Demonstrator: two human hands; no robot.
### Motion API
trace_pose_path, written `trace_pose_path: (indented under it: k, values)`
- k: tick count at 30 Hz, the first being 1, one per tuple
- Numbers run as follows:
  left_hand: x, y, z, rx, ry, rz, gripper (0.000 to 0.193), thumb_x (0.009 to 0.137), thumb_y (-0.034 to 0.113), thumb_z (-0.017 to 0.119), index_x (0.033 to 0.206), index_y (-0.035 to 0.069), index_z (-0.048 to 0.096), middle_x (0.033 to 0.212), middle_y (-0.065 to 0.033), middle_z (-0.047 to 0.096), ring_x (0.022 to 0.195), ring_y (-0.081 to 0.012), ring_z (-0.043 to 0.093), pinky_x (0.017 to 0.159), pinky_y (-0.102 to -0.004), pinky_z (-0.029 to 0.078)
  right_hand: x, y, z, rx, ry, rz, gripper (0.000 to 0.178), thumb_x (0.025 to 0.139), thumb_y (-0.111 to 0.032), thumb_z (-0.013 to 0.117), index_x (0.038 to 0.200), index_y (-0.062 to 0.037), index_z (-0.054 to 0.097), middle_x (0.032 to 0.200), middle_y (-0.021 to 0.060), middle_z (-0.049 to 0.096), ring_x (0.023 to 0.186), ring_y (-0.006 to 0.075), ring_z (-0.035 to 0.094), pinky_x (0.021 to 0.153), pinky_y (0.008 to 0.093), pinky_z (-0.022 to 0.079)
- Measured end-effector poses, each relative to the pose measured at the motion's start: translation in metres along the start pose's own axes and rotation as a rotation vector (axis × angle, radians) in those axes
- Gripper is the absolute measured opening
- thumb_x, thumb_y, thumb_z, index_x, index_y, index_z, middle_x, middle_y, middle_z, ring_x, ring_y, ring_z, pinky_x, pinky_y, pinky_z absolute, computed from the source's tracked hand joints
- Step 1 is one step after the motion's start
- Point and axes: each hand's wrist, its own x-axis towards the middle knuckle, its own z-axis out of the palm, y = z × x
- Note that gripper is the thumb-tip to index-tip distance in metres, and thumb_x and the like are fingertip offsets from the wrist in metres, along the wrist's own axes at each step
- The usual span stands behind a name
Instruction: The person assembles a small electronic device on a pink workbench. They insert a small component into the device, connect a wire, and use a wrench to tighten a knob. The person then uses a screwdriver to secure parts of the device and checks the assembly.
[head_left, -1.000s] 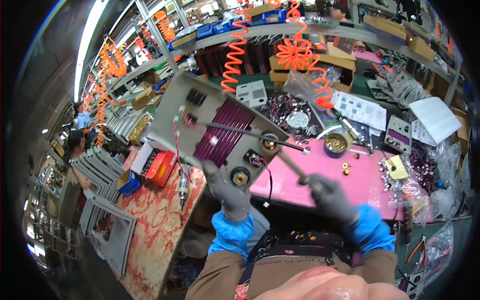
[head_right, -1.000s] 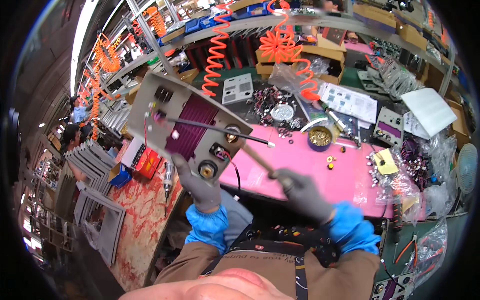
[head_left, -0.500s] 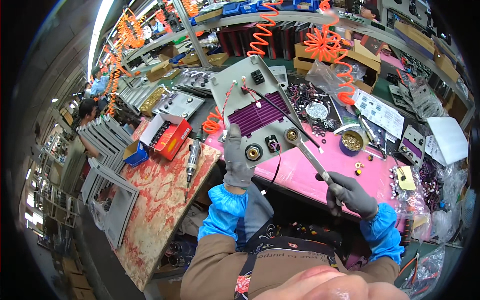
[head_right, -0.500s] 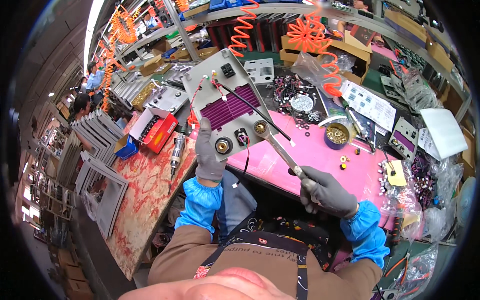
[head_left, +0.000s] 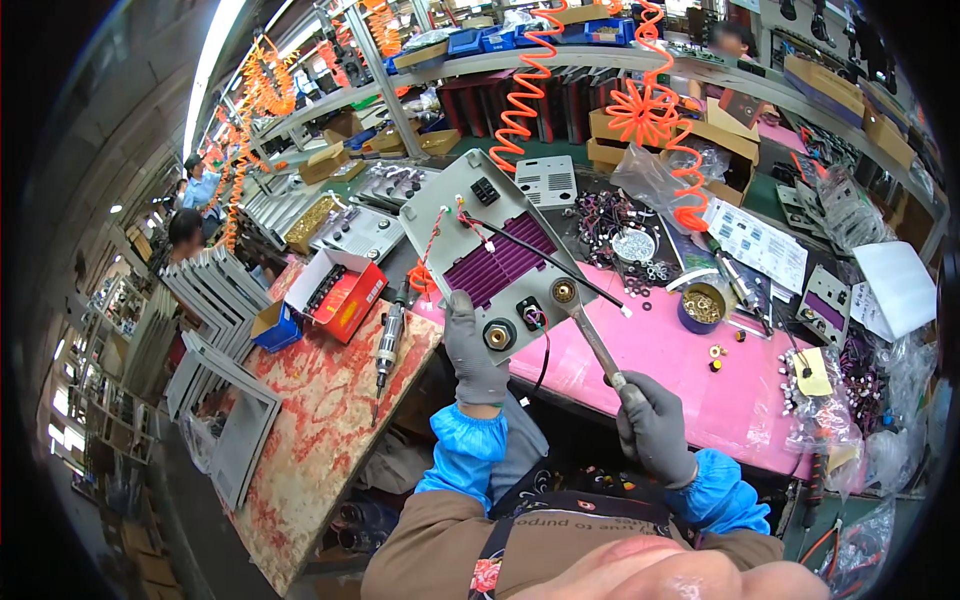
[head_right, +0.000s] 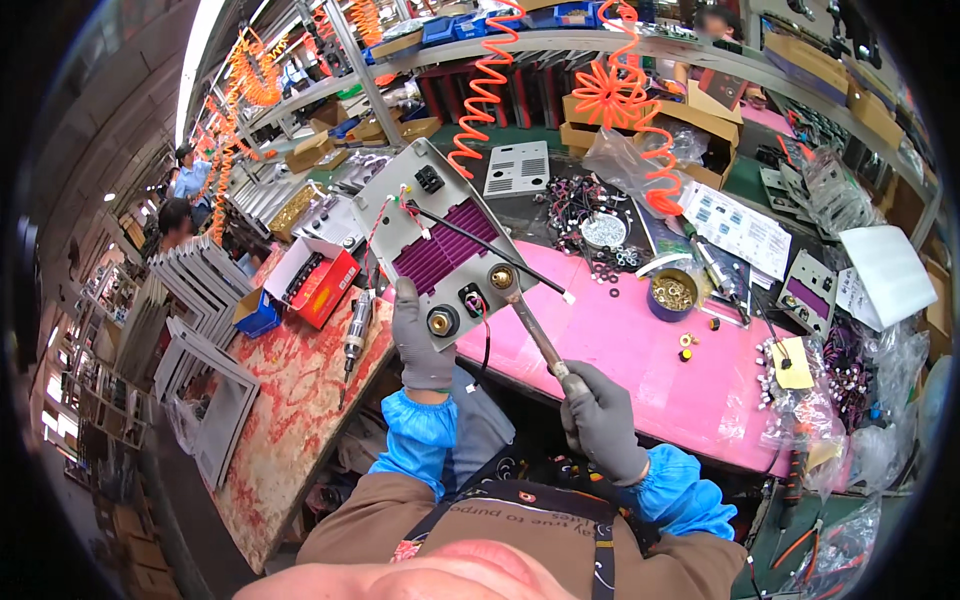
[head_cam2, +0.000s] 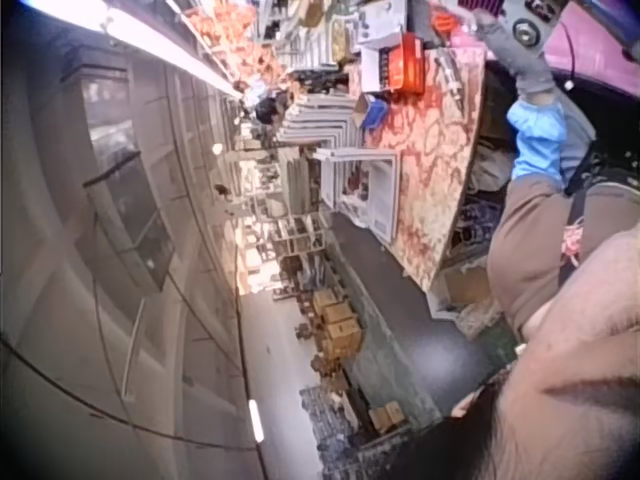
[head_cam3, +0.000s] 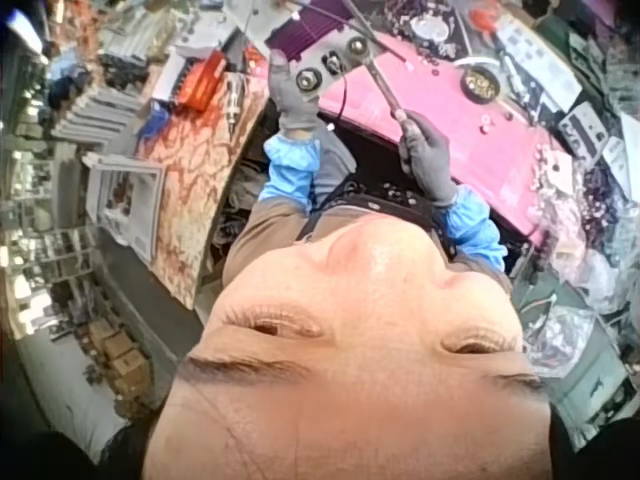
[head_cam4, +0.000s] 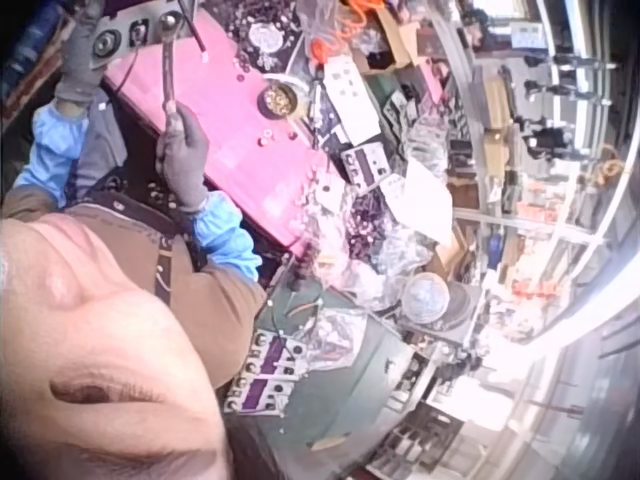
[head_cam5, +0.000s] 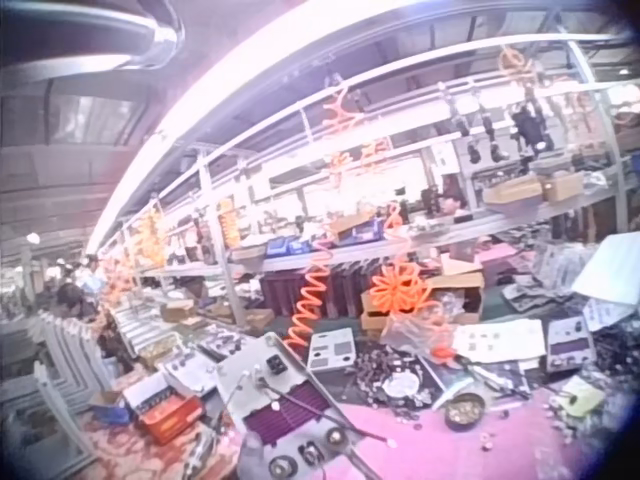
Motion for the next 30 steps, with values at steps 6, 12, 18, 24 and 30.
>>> trace_pose_path:
  k: [6, 12, 18, 24, 30]
  values:
    - [-0.008, 0.001, -0.007, -0.079, 0.05, 0.052, 0.049, 0.102, 0.041, 0.049, 0.134, 0.004, 0.051, 0.124, -0.0109, 0.062, 0.111, -0.0237, 0.063, 0.094, -0.0389, 0.054, 0.002, 0.005, 0.029, -0.011, 0.051, -0.003, 0.034, 0.103, -0.031, 0.05, 0.123, -0.0045, 0.06, 0.056, -0.0007, 0.045, 0.042, 0.0057, 0.036, 0.039, 0.0234, 0.028]
    - [-0.007, 0.016, -0.016, -0.094, 0.086, 0.104, 0.049, 0.102, 0.042, 0.049, 0.133, 0.005, 0.049, 0.124, -0.0111, 0.06, 0.11, -0.024, 0.063, 0.093, -0.0391, 0.054, 0.003, 0.014, 0.068, -0.027, 0.108, -0.055, 0.037, 0.103, -0.032, 0.05, 0.123, -0.0027, 0.059, 0.056, -0.0008, 0.044, 0.041, 0.0064, 0.037, 0.038, 0.0234, 0.03]
    - [0.003, 0.031, -0.034, -0.08, 0.169, 0.145, 0.045, 0.1, 0.044, 0.054, 0.124, 0.006, 0.051, 0.114, -0.0102, 0.061, 0.102, -0.0241, 0.066, 0.084, -0.0374, 0.059, 0.013, 0.039, 0.115, 0.052, 0.152, -0.146, 0.035, 0.104, -0.031, 0.047, 0.12, -0.0026, 0.058, 0.055, -0.0015, 0.041, 0.039, 0.0067, 0.034, 0.036, 0.0244, 0.028]
    - [0.002, 0.04, -0.026, -0.169, 0.192, 0.13, 0.036, 0.101, 0.034, 0.055, 0.12, 0.004, 0.05, 0.103, -0.0055, 0.057, 0.092, -0.0166, 0.06, 0.08, -0.0314, 0.054, 0.017, 0.059, 0.144, 0.117, 0.22, -0.191, 0.033, 0.105, -0.033, 0.045, 0.116, -0.0038, 0.058, 0.055, -0.0024, 0.037, 0.039, 0.0071, 0.031, 0.035, 0.025, 0.026]
    - [-0.004, 0.026, -0.026, -0.156, 0.195, 0.102, 0.041, 0.1, 0.034, 0.057, 0.126, 0.004, 0.048, 0.107, -0.0065, 0.056, 0.092, -0.0152, 0.058, 0.078, -0.0309, 0.053, 0.011, 0.069, 0.154, 0.176, 0.241, -0.207, 0.033, 0.107, -0.033, 0.039, 0.112, -0.0048, 0.054, 0.057, -0.0017, 0.036, 0.04, 0.0073, 0.03, 0.035, 0.0249, 0.026]
